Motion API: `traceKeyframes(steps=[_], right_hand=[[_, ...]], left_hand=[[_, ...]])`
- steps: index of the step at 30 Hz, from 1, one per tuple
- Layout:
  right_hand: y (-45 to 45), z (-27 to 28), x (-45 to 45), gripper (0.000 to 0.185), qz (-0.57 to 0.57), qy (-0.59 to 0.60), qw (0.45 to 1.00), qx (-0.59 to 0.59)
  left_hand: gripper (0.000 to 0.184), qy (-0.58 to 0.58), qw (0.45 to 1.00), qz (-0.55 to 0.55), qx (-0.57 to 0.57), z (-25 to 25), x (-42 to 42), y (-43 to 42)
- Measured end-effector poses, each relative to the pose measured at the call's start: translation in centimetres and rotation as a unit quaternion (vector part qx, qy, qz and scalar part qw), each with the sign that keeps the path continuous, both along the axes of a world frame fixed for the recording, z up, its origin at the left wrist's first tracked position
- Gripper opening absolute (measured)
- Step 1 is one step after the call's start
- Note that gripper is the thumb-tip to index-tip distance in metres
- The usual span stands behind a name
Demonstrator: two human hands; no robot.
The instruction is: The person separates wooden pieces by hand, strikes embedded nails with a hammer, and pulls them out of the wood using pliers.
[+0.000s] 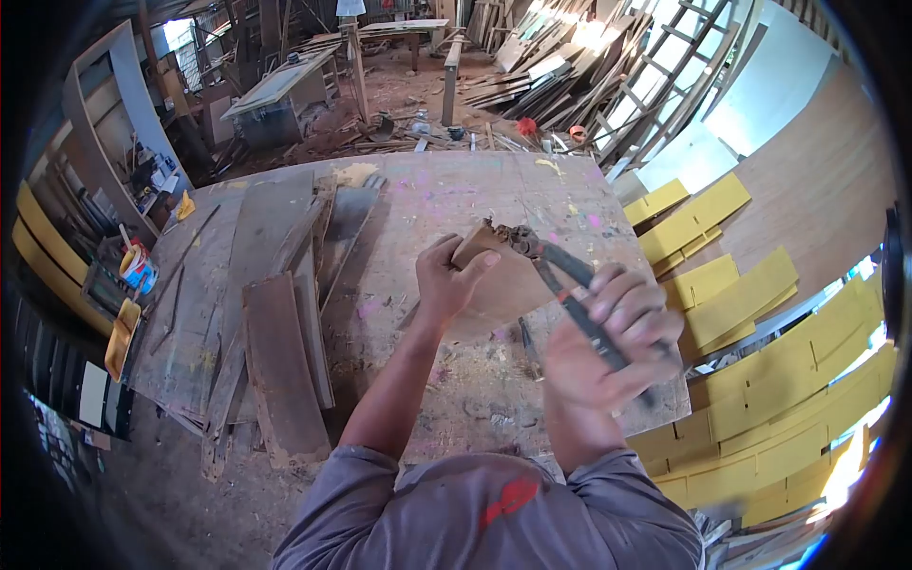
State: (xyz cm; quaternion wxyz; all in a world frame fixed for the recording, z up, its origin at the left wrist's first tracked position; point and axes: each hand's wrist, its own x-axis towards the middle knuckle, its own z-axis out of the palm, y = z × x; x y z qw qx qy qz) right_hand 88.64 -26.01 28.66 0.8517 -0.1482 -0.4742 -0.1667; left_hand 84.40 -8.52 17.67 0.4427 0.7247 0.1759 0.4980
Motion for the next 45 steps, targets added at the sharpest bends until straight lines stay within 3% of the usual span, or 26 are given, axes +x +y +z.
traceKeyframes(steps=[2, 3, 5, 8, 9, 12, 15, 18, 21, 24, 36, 40, 45], right_hand=[[-0.8, 1.3, 1.5, 0.037, 0.091, 0.091, 0.992, 0.015], [-0.9, 1.4, 2.9, 0.039, 0.12, 0.196, 0.973, 0.018], [-1.2, 0.4, 6.2, 0.041, 0.165, 0.399, 0.902, 0.028], [-1.4, 0.0, 8.2, 0.042, 0.215, 0.456, 0.863, 0.044], [-1.7, 1.5, 7.6, 0.045, 0.133, 0.466, 0.875, 0.006], [-5.3, 1.9, 11.9, 0.05, 0.214, 0.435, 0.874, 0.036], [-5.7, 3.9, 13.4, 0.06, 0.092, 0.348, 0.932, 0.031], [-5.2, 4.6, 11.6, 0.068, 0.192, 0.203, 0.956, -0.087], [-3.3, 5.7, 8.4, 0.069, 0.285, 0.143, 0.941, -0.11], [-2.5, 6.3, 7.7, 0.07, 0.293, 0.083, 0.942, -0.137], [-1.9, 8.1, 6.6, 0.066, 0.303, -0.092, 0.922, -0.223], [-1.7, 7.9, 5.1, 0.058, 0.321, -0.071, 0.923, -0.2], [-1.3, 7.7, 5.5, 0.06, 0.324, -0.086, 0.921, -0.199]], left_hand=[[0.039, -0.021, 1.0, -0.004, 0.002, -0.1, 0.0, 0.3], [0.038, -0.036, 0.999, -0.008, -0.006, -0.2, -0.3, 0.4], [0.035, -0.042, 0.998, -0.033, -0.017, -0.3, -0.5, -0.3], [0.031, -0.013, 0.999, -0.052, 0.005, 0.5, -0.9, -0.2], [0.03, 0.0, 0.999, -0.045, 0.021, 0.3, -0.9, -0.1], [0.029, 0.015, 0.997, -0.073, 0.017, -0.6, -1.2, -0.4], [0.031, -0.002, 0.994, -0.105, 0.007, -0.3, -1.3, -0.2], [0.034, -0.01, 0.991, -0.131, 0.016, 0.4, -1.2, -1.3], [0.036, 0.01, 0.987, -0.154, 0.034, 0.4, -0.9, -1.6], [0.038, 0.019, 0.985, -0.164, 0.052, -0.2, -0.7, -1.5], [0.041, 0.029, 0.977, -0.206, 0.047, -0.1, -0.9, -1.4], [0.045, -0.002, 0.974, -0.226, 0.023, -0.5, -0.7, -1.0], [0.046, -0.017, 0.964, -0.264, -0.003, -0.8, -0.6, -0.8]])
